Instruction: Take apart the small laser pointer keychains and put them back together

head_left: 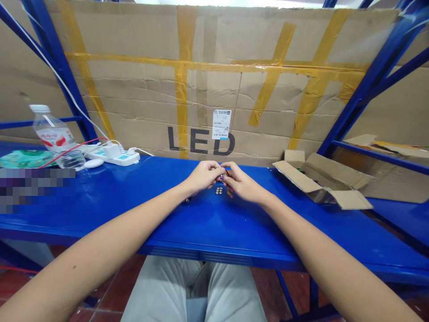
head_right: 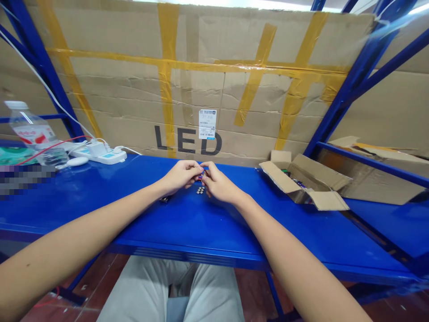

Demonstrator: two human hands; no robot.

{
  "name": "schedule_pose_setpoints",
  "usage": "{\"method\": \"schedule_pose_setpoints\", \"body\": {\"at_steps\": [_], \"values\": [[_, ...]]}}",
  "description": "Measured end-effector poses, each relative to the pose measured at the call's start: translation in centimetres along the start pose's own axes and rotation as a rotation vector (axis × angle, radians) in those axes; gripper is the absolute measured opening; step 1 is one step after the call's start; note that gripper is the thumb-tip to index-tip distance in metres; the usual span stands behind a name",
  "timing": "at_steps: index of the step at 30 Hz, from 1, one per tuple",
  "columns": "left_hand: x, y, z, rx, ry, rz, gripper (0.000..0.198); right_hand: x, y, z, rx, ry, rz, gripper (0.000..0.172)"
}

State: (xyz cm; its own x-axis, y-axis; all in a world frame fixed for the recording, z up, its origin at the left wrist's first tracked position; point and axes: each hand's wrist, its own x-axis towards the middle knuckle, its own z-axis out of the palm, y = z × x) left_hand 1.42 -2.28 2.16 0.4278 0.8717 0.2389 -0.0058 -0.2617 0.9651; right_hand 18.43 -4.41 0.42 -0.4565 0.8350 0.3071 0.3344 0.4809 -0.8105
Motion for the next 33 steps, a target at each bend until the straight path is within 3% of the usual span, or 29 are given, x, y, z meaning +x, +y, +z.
{"method": "schedule_pose_setpoints", "body": {"at_steps": [5, 11, 22, 28, 33], "values": [[0.3, -0.3, -0.1, 0.023, 0.076, 0.045, 0.022, -0.1, -0.7, -0.3, -0.335, 0.048, -0.146, 0.031], [0.0, 0.0, 0.1, -0.068, 0.057, 0.017, 0.025, -0.1, -0.7, 0.0, -0.492, 0.101, -0.189, 0.045], [-0.2, 0.1, 0.5, -0.134, -0.002, -0.007, 0.029, 0.0, 0.0, 0.4, -0.539, 0.191, -0.231, 0.028], [-0.6, 1.0, 1.1, -0.33, -0.05, -0.176, 0.027, 0.5, 0.4, 0.5, -0.445, 0.308, -0.211, 0.021], [-0.5, 0.9, 1.4, -0.338, -0.103, -0.286, 0.039, 0.3, -0.3, 0.8, -0.4, 0.227, -0.206, 0.02]]}}
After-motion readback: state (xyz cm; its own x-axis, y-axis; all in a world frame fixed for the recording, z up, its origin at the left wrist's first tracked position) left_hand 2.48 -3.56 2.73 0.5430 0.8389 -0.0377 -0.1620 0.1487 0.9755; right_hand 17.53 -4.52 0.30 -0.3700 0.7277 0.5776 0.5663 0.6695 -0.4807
